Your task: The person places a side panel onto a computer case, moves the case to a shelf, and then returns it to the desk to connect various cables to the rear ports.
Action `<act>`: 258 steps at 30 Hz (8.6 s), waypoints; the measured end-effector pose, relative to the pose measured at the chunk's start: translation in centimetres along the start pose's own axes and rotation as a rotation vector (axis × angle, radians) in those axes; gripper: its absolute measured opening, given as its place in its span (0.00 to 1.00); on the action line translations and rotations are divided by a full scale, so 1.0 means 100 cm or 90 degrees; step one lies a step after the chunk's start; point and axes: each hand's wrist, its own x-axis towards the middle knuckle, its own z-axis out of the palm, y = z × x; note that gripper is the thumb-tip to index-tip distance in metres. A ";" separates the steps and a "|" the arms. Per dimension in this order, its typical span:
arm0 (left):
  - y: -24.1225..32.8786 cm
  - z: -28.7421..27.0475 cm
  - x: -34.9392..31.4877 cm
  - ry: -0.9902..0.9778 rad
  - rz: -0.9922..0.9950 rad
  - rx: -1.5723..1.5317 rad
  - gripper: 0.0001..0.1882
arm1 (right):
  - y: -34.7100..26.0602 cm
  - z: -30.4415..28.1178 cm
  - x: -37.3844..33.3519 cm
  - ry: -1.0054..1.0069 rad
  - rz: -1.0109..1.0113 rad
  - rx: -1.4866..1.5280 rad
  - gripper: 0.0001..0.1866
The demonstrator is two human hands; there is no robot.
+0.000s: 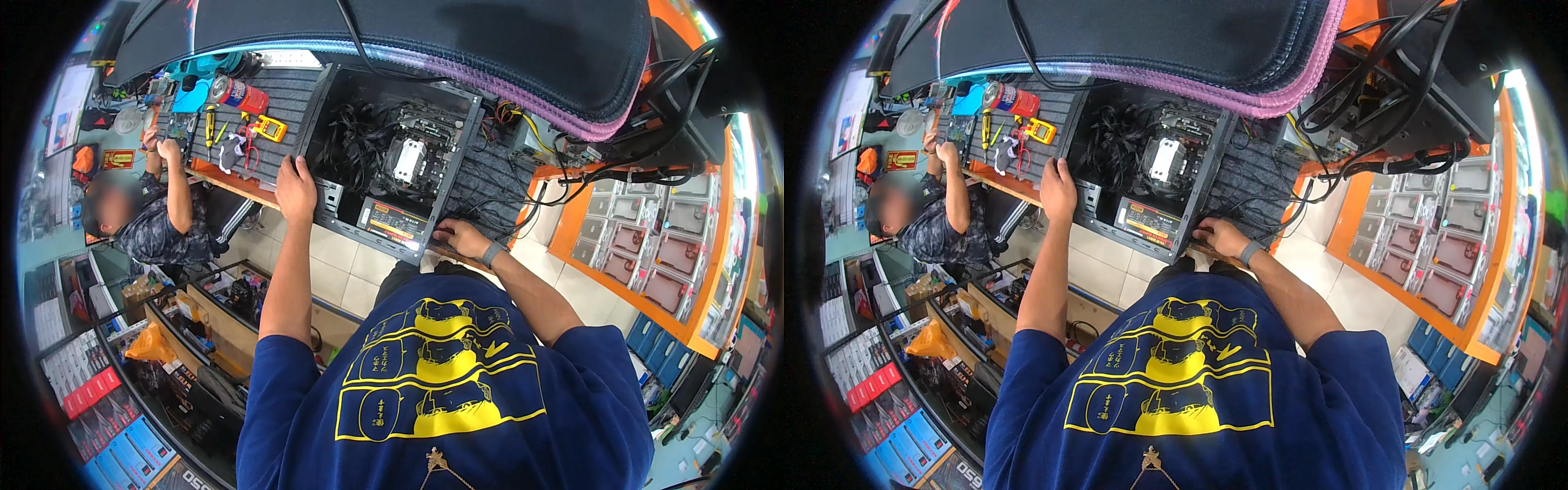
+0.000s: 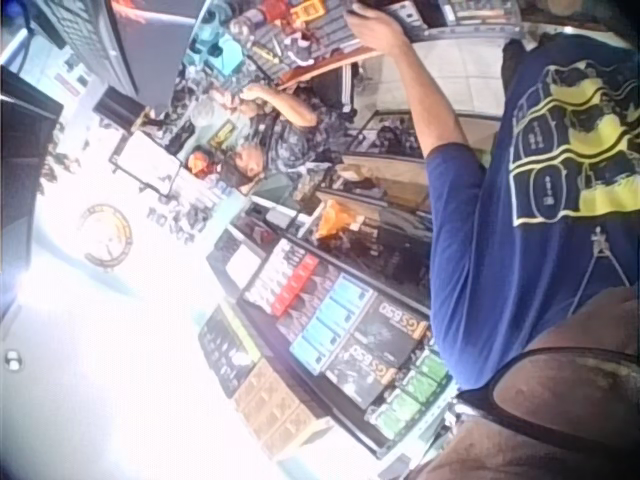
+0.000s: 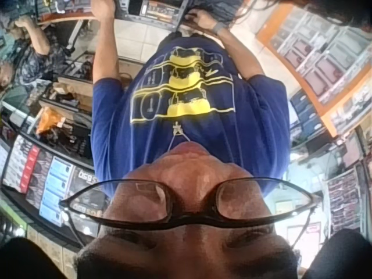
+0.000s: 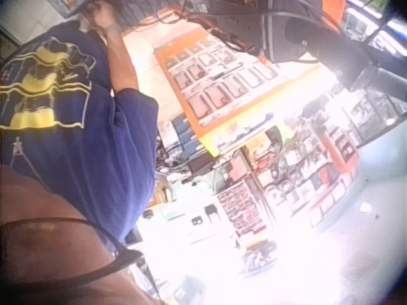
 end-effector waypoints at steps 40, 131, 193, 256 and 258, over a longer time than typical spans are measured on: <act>0.000 0.001 0.002 -0.005 0.013 0.000 0.28 | -0.016 -0.004 -0.007 0.005 0.024 0.059 0.16; 0.003 -0.002 0.000 0.000 0.011 0.010 0.27 | -0.022 -0.004 -0.010 0.028 0.004 0.002 0.18; -0.023 -0.023 -0.003 -0.015 0.039 -0.312 0.33 | -0.039 -0.055 -0.001 -0.035 0.329 -0.128 0.19; -0.032 -0.028 0.000 -0.022 0.162 -0.285 0.32 | 0.018 -0.029 0.000 -0.093 0.205 -0.561 0.20; -0.023 -0.021 -0.008 -0.037 0.182 -0.296 0.32 | 0.032 -0.030 -0.022 -0.071 0.238 -0.579 0.20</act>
